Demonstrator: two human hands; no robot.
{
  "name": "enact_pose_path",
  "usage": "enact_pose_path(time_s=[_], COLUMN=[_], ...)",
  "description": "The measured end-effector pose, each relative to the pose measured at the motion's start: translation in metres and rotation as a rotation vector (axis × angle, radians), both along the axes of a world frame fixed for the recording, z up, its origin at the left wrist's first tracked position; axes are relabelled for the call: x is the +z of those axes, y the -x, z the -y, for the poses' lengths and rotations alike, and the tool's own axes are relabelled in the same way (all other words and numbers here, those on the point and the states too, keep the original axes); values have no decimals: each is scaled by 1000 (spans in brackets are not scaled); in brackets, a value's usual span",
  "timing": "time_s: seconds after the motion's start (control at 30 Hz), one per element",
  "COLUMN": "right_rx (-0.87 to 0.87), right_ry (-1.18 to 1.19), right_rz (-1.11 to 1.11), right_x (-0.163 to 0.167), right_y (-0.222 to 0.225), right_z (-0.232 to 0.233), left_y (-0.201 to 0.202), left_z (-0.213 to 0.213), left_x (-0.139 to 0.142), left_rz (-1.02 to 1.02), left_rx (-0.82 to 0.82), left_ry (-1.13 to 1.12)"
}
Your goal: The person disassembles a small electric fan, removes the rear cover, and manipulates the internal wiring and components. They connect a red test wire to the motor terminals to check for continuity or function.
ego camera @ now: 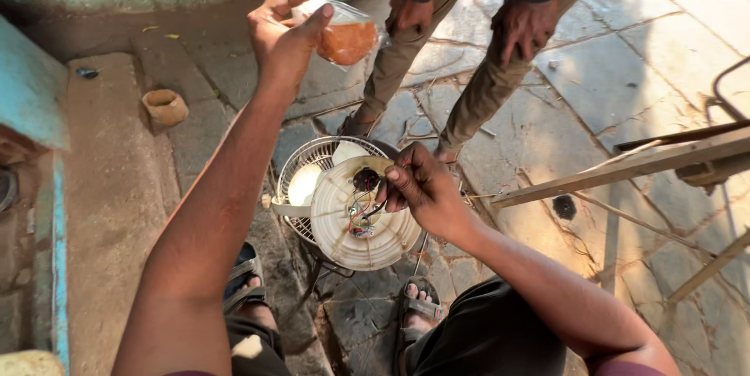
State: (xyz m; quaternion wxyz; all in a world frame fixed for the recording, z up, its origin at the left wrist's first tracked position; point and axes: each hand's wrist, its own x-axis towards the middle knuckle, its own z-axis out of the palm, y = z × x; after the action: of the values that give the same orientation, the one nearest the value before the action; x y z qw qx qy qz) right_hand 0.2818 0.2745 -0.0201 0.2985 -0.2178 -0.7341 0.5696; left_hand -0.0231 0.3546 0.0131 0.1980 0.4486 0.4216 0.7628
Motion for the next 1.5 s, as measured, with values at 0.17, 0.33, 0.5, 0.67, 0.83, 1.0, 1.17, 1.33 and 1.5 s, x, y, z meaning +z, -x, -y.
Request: enact_pose_path(time_s=[0.17,0.33,0.5,0.67,0.83,1.0,1.17,1.33,1.5], right_rx=[28,4,-33,-67,-90,-176,-178,-30,-79], right_ry=[41,9,-38,-129,-192,-318,-86,-12,-22], right_rz=[-148,-305,-394,-359,-379,-222,-55,28,69], right_x=[-4,-5,1,5,8,20,33,34,31], right_y=[1,-3,-3,-2,-3,-4,-5,-12,-20], right_z=[-3,5,16,23,28,18,4,8,2], left_y=[1,4,2,-6,-13,-19,-24,-25,-27], left_z=[-7,-8,-5,-6,-5,-3,-2,-5,-9], left_x=[-10,-15,-10,-3,1,8,7,0,-10], left_rz=[-6,-123,-54,-50,-10,-35,-101,-167,-124], left_rx=[14,113,57,49,-17,-12,15,78,-25], left_ry=[-14,-14,24,29,77,53,57,81,-41])
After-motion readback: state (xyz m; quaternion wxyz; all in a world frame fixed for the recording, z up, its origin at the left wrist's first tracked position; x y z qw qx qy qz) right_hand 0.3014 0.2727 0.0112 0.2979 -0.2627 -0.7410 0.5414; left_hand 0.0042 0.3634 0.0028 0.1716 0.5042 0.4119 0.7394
